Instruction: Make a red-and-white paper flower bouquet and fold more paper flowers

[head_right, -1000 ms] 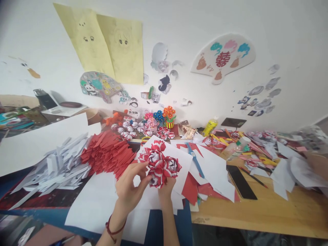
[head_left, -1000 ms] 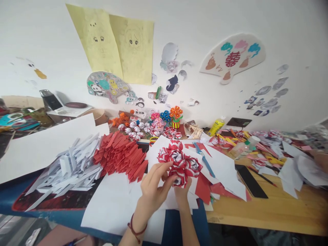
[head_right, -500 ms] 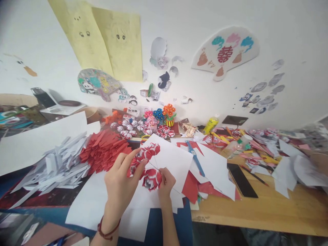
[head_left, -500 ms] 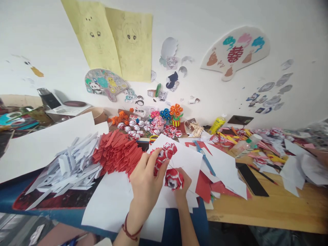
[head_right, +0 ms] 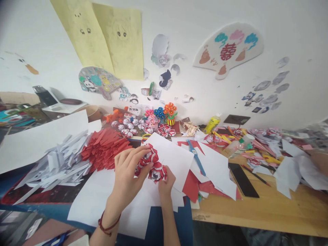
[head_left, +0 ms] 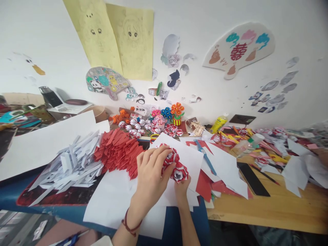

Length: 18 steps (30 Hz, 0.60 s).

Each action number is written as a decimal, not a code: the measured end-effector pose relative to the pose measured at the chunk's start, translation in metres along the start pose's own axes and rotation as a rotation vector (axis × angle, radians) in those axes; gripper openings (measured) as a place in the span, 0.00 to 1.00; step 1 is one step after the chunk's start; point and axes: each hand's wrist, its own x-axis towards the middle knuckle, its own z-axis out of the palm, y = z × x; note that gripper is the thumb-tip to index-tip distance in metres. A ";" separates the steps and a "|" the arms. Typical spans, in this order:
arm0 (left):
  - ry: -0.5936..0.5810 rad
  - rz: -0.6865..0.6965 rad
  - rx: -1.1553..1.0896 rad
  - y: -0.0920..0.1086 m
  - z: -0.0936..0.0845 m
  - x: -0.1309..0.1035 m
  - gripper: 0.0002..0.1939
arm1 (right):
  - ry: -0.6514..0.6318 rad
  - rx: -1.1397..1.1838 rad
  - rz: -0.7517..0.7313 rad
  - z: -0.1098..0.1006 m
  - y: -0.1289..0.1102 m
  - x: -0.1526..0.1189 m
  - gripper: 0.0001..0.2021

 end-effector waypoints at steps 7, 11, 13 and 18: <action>-0.182 0.165 -0.009 0.008 0.003 0.045 0.16 | 0.088 0.202 0.186 0.005 -0.017 -0.002 0.14; -0.368 0.292 -0.071 0.010 -0.001 0.078 0.15 | 0.104 0.349 0.256 -0.005 -0.013 0.001 0.13; -0.454 0.363 -0.079 0.012 -0.004 0.090 0.16 | 0.147 0.417 0.270 -0.012 -0.008 0.004 0.14; -0.562 0.467 -0.036 0.022 -0.006 0.103 0.18 | 0.231 0.503 0.302 -0.030 0.005 0.003 0.11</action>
